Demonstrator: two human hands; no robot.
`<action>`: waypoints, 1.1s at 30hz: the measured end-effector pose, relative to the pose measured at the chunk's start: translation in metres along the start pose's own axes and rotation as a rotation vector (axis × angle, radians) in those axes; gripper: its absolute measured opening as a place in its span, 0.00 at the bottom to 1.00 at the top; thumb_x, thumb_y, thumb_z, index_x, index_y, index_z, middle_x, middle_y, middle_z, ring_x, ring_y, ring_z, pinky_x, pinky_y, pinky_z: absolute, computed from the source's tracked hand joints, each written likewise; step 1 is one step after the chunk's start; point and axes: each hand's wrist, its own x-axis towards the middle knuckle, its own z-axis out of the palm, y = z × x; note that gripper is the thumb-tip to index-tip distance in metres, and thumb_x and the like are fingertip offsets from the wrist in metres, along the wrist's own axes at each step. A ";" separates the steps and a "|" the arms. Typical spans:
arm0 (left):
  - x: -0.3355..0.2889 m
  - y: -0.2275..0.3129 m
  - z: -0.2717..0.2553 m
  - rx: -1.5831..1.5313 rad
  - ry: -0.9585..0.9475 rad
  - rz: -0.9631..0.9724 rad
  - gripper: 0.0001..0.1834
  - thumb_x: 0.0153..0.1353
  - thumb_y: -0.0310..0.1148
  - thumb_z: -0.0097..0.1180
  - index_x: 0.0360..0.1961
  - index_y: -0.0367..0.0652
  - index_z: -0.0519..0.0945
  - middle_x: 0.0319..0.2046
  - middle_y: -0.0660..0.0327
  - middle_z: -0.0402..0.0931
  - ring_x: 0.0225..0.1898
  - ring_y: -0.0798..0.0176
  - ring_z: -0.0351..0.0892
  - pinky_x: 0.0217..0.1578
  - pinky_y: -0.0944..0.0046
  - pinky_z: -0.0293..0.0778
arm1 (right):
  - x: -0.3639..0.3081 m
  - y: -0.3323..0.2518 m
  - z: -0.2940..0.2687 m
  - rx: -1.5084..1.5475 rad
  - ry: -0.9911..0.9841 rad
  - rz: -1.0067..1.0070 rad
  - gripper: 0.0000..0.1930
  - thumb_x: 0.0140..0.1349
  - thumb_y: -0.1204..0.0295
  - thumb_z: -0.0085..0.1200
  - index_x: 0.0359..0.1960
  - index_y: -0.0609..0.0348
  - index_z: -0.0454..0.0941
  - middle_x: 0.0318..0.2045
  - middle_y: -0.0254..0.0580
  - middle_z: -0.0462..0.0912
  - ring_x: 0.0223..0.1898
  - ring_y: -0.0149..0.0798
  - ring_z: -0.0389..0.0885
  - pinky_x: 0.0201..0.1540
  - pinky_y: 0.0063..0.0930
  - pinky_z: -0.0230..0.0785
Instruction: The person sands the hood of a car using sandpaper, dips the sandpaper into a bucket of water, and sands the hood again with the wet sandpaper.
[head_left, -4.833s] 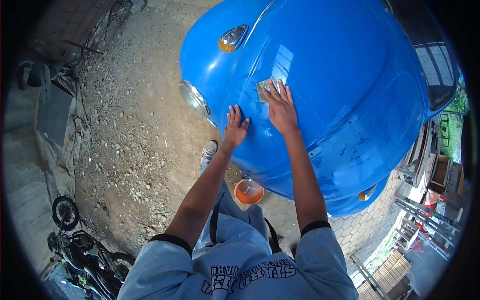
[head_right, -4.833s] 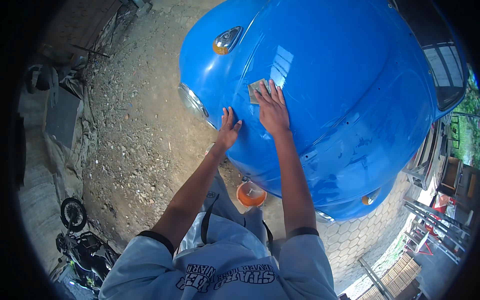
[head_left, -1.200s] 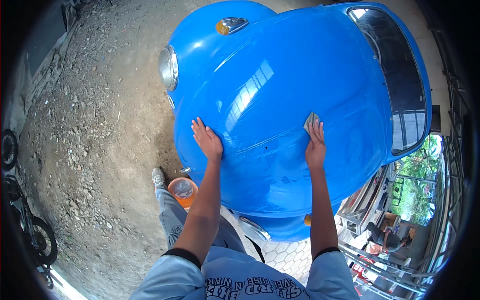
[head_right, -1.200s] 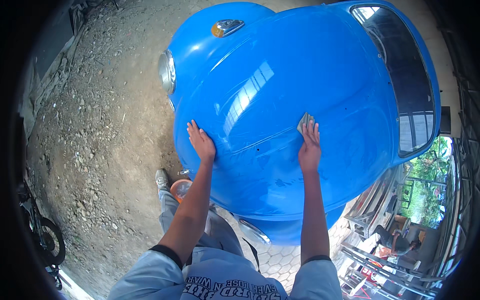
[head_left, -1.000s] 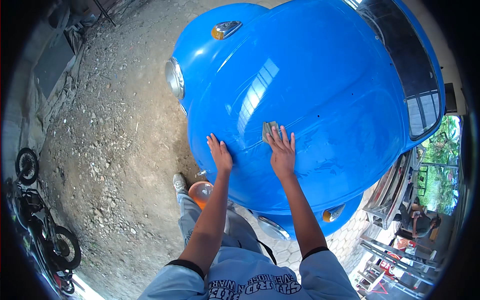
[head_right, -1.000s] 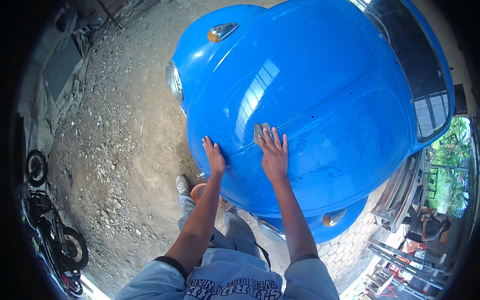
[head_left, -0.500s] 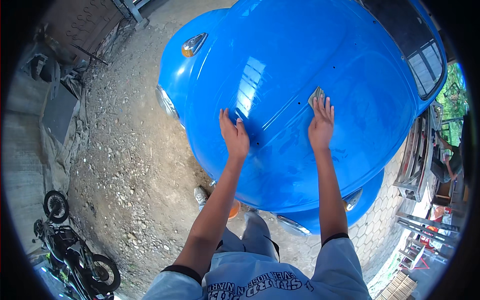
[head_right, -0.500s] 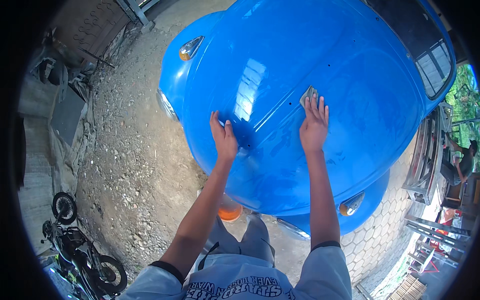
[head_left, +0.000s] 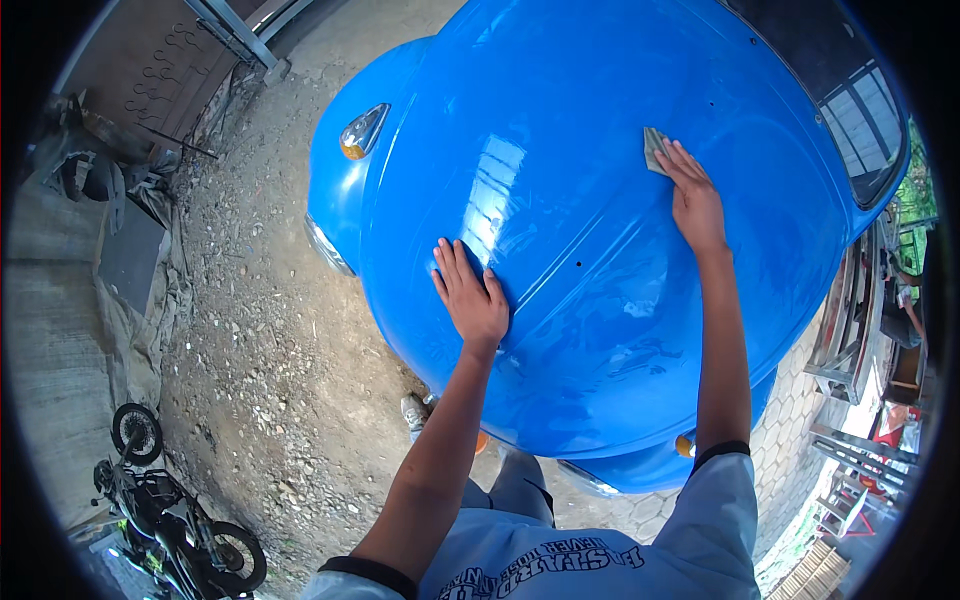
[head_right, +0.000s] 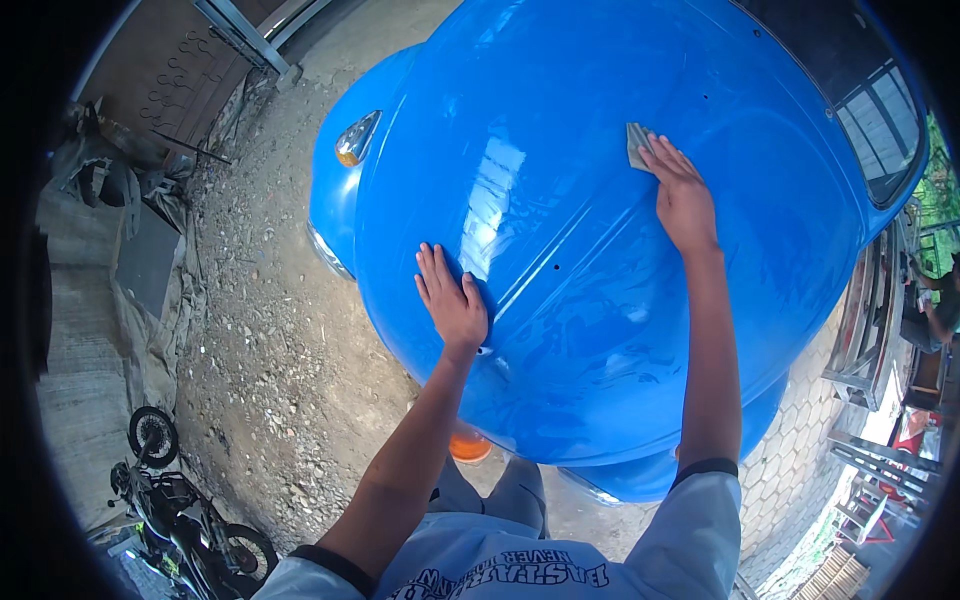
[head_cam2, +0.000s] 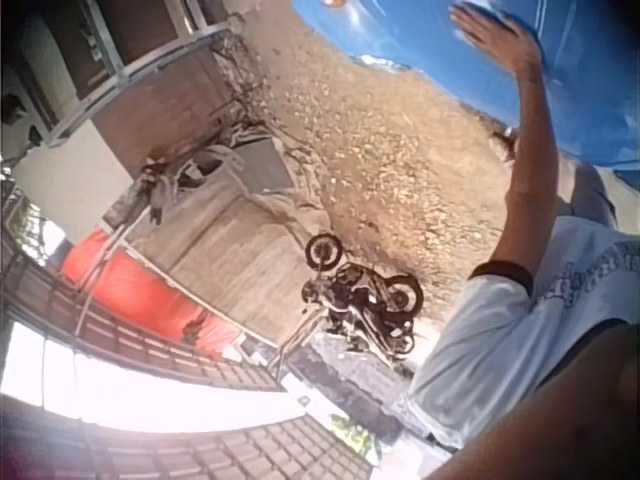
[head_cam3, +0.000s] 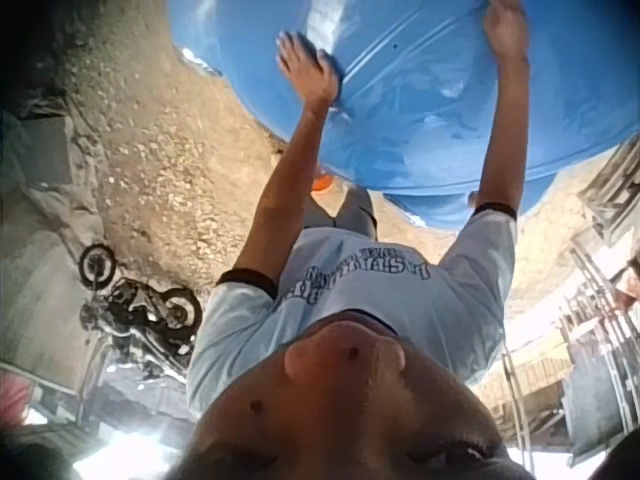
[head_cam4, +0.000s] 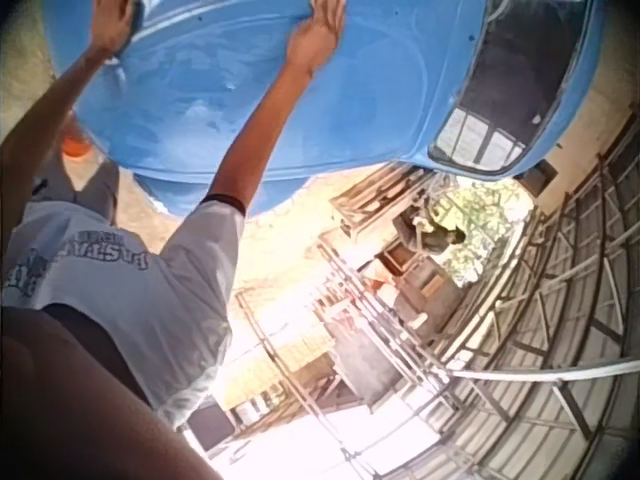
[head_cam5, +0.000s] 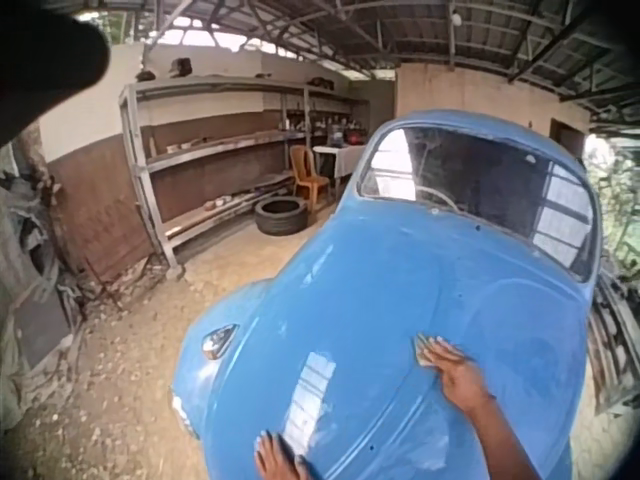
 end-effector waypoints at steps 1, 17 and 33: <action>-0.003 0.001 0.002 -0.005 0.004 -0.003 0.35 0.73 0.42 0.41 0.76 0.35 0.55 0.79 0.47 0.46 0.80 0.45 0.40 0.76 0.42 0.34 | 0.002 0.005 0.010 -0.052 0.123 0.054 0.25 0.62 0.85 0.45 0.60 0.56 0.80 0.67 0.41 0.75 0.72 0.44 0.67 0.75 0.42 0.57; 0.007 0.003 -0.002 -0.029 0.006 -0.022 0.37 0.65 0.41 0.48 0.74 0.36 0.60 0.78 0.47 0.49 0.80 0.46 0.44 0.77 0.44 0.36 | 0.075 0.057 0.001 0.094 -0.054 -0.126 0.27 0.63 0.86 0.45 0.64 0.55 0.77 0.68 0.41 0.73 0.73 0.44 0.66 0.75 0.42 0.56; 0.000 -0.012 0.001 -0.152 0.052 -0.047 0.31 0.65 0.33 0.42 0.71 0.38 0.66 0.78 0.51 0.52 0.80 0.50 0.45 0.77 0.45 0.39 | -0.040 -0.197 0.112 0.161 -0.205 -0.310 0.22 0.65 0.74 0.49 0.62 0.60 0.78 0.69 0.42 0.73 0.74 0.40 0.63 0.78 0.42 0.49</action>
